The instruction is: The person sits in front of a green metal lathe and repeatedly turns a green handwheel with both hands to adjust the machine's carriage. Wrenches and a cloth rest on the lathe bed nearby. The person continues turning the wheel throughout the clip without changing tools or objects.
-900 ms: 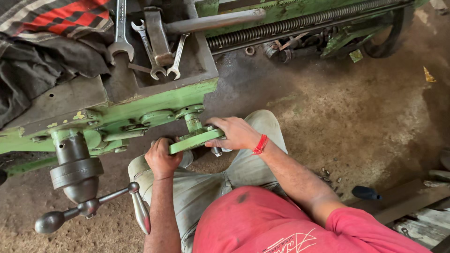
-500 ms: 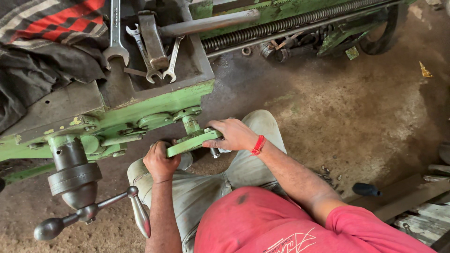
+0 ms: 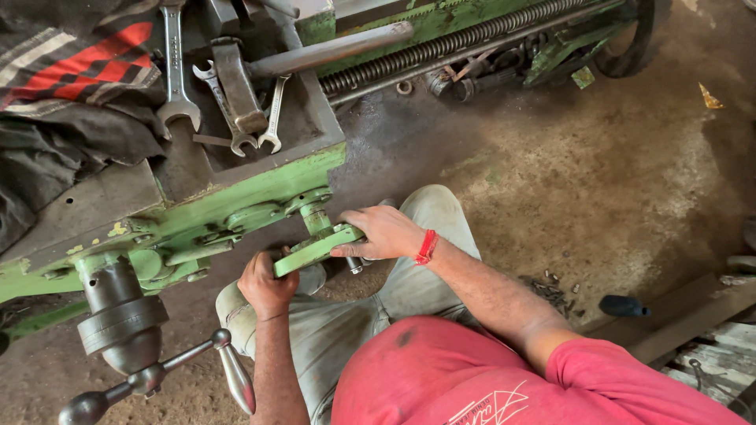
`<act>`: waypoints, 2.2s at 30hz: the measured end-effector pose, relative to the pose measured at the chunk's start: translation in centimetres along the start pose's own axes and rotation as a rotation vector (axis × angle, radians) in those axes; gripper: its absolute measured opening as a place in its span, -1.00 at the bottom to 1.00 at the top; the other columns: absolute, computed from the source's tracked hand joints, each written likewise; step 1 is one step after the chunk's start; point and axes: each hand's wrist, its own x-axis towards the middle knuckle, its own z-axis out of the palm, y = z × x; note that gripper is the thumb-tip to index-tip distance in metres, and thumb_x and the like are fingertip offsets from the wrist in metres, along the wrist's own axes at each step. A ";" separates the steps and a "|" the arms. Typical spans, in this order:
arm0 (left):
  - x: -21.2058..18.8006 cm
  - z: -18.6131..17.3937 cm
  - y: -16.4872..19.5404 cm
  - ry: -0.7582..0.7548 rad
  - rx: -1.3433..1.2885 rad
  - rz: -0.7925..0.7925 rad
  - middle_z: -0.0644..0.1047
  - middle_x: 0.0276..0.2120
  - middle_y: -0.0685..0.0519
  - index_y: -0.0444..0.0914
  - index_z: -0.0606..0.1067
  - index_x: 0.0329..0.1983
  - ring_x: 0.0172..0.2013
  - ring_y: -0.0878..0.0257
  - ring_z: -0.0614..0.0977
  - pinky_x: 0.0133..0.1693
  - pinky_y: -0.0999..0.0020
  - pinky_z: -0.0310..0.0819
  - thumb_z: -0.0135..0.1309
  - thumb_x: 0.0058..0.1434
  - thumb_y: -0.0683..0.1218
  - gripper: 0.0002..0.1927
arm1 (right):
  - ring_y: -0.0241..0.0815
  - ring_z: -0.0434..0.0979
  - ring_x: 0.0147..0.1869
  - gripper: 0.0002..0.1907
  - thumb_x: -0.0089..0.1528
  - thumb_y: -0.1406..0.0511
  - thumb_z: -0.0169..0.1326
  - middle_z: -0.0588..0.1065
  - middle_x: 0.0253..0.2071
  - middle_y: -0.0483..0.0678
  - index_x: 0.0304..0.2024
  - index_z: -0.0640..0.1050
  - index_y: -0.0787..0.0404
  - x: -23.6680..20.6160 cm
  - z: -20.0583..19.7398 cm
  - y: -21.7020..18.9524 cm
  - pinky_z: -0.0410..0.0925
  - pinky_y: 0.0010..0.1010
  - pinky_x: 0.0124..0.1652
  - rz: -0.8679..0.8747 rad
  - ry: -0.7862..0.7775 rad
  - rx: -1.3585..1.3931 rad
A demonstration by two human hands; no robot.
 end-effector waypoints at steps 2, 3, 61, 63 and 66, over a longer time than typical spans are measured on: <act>0.0 0.0 0.0 -0.008 0.010 -0.010 0.48 -0.51 -0.03 -0.22 0.41 -0.48 -0.48 -0.07 0.53 -0.44 0.08 0.39 0.28 0.21 -0.09 -0.72 | 0.27 0.60 -0.18 -0.20 0.15 -0.31 0.07 0.59 -0.29 0.19 0.00 0.58 0.23 0.0 0.0 -0.1 0.43 -0.03 -0.19 0.005 0.006 0.016; 0.0 0.0 0.0 -0.013 0.015 -0.016 0.48 -0.51 -0.03 -0.22 0.40 -0.49 -0.49 -0.07 0.53 -0.44 0.08 0.39 0.28 0.21 -0.09 -0.71 | 0.27 0.60 -0.19 -0.20 0.15 -0.31 0.07 0.58 -0.30 0.20 0.00 0.58 0.23 0.0 -0.1 -0.1 0.44 -0.03 -0.20 0.008 0.008 0.024; -0.9 1.3 -0.4 0.050 -0.036 -0.040 0.35 -0.56 -0.10 -0.25 0.24 -0.56 -0.48 -0.14 0.48 -0.45 0.01 0.34 0.30 0.15 -0.03 -0.55 | 0.26 0.58 -0.20 -0.25 0.16 -0.24 0.08 0.56 -0.36 0.17 -0.12 0.57 0.32 0.5 -0.9 -1.7 0.40 -0.01 -0.23 -0.045 -0.023 -0.098; -1.0 1.4 -0.5 0.045 -0.031 -0.050 0.35 -0.55 -0.10 -0.26 0.24 -0.56 -0.47 -0.15 0.47 -0.45 0.01 0.34 0.30 0.15 -0.03 -0.54 | 0.26 0.57 -0.21 -0.26 0.17 -0.24 0.07 0.56 -0.35 0.17 -0.11 0.57 0.32 0.5 -0.9 -1.7 0.40 -0.01 -0.24 -0.070 0.000 -0.084; -1.2 1.5 -0.7 0.043 -0.029 -0.058 0.36 -0.55 -0.10 -0.26 0.24 -0.55 -0.47 -0.15 0.47 -0.44 0.01 0.34 0.30 0.14 -0.04 -0.55 | 0.25 0.57 -0.22 -0.28 0.17 -0.23 0.09 0.55 -0.37 0.16 -0.13 0.57 0.31 0.5 -0.9 -1.8 0.40 -0.01 -0.24 -0.056 -0.016 -0.102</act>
